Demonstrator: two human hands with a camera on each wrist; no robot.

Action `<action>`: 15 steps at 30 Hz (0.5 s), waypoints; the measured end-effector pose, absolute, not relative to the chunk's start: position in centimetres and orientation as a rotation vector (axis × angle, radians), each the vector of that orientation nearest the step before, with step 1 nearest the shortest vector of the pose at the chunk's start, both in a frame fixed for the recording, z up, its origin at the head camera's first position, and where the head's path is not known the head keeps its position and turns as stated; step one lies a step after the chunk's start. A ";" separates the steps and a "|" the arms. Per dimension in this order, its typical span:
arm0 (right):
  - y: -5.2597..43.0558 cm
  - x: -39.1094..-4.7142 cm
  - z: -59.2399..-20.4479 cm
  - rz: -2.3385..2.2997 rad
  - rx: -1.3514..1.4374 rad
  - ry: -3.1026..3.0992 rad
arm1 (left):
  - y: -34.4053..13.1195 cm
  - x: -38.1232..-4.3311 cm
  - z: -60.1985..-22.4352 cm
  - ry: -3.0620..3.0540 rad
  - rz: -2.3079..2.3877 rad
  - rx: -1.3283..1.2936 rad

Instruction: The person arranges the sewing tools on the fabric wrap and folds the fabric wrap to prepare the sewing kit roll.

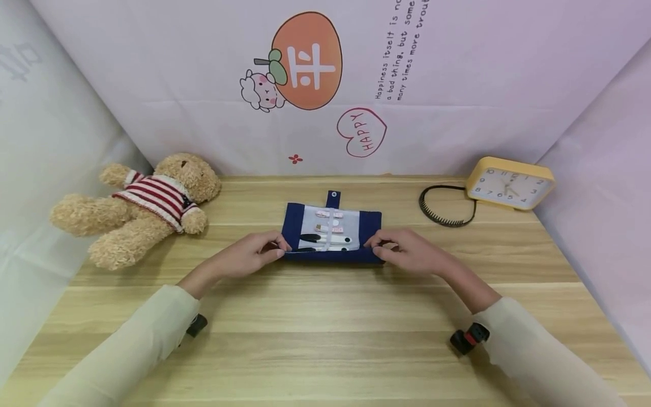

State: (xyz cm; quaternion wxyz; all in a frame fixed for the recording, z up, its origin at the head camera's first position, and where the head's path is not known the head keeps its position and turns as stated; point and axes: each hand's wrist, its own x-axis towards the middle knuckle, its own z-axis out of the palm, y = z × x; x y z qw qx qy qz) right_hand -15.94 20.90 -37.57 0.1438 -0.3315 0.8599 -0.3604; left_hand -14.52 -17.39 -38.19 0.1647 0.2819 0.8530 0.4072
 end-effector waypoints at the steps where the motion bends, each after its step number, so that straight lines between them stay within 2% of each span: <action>1: 20.9 -16.0 -37.6 -1.050 -0.951 2.483 | -17.4 -14.5 -38.1 2.433 1.163 0.799; 9: 20.9 -16.0 -38.2 -1.153 -0.823 2.525 | -16.7 -14.9 -38.0 2.423 1.228 0.703; 15: 20.4 -16.6 -38.6 -1.296 -0.586 2.417 | -16.0 -15.9 -38.2 2.448 1.215 0.585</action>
